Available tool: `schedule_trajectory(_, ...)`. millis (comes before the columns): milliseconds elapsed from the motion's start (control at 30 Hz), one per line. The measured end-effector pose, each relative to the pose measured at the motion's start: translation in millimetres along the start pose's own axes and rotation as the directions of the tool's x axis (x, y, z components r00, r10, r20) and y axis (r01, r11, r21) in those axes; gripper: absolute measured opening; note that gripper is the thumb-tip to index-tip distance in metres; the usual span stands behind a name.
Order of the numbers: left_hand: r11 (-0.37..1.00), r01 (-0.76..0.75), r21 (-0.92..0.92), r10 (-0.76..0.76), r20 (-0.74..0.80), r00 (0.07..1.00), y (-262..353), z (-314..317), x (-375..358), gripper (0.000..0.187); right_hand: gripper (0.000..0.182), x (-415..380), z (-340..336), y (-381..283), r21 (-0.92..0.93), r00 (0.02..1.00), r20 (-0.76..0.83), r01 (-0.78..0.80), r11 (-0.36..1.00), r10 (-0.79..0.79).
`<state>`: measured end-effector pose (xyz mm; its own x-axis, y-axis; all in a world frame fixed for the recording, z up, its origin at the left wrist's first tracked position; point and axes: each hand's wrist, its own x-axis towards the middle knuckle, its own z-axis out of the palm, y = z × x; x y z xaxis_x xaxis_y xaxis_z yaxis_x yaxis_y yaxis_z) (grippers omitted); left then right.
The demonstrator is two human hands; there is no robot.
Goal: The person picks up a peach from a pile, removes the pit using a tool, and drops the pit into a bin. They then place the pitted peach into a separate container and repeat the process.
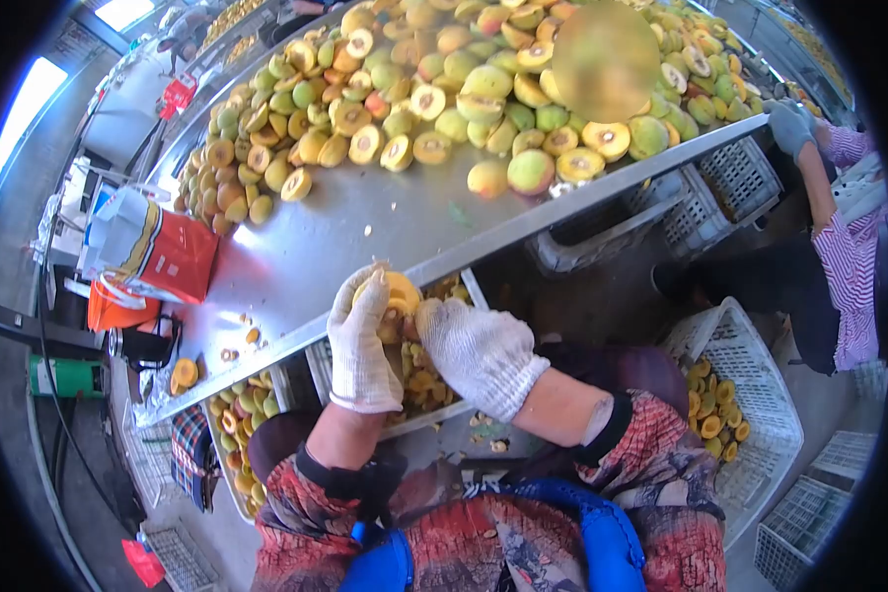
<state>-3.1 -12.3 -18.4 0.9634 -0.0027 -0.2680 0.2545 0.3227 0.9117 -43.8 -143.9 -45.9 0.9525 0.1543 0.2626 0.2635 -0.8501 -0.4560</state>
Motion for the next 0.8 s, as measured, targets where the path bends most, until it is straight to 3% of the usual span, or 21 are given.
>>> schedule_trajectory(200,0.971,0.226,-0.080,-0.230,-0.047,0.972,-4,-26,-9,0.021,0.010,-11,12,-3,0.010,0.988,-0.029,0.154,0.988,-0.153)
schedule_trajectory(467,0.839,0.484,-0.248,-0.526,-0.139,0.839,-21,-52,-26,0.021,0.012,-25,27,-10,-0.219,0.935,0.092,0.355,0.909,-0.343)
schedule_trajectory(567,0.747,0.610,-0.264,-0.645,-0.066,0.761,-34,-69,-28,0.023,0.015,-25,30,-9,-0.230,0.892,0.143,0.452,0.862,-0.429)
schedule_trajectory(633,0.721,0.650,-0.240,-0.666,0.020,0.746,-40,-75,-32,0.026,0.019,-20,28,-11,-0.223,0.857,0.145,0.515,0.828,-0.494)
schedule_trajectory(667,0.704,0.673,-0.225,-0.680,0.060,0.731,-42,-75,-35,0.027,0.023,-18,21,-13,-0.326,0.833,0.211,0.553,0.767,-0.511)
schedule_trajectory(800,0.661,0.715,-0.227,-0.710,0.119,0.694,-55,-86,-45,0.029,0.024,-4,14,-17,-0.330,0.737,0.331,0.675,0.660,-0.589)
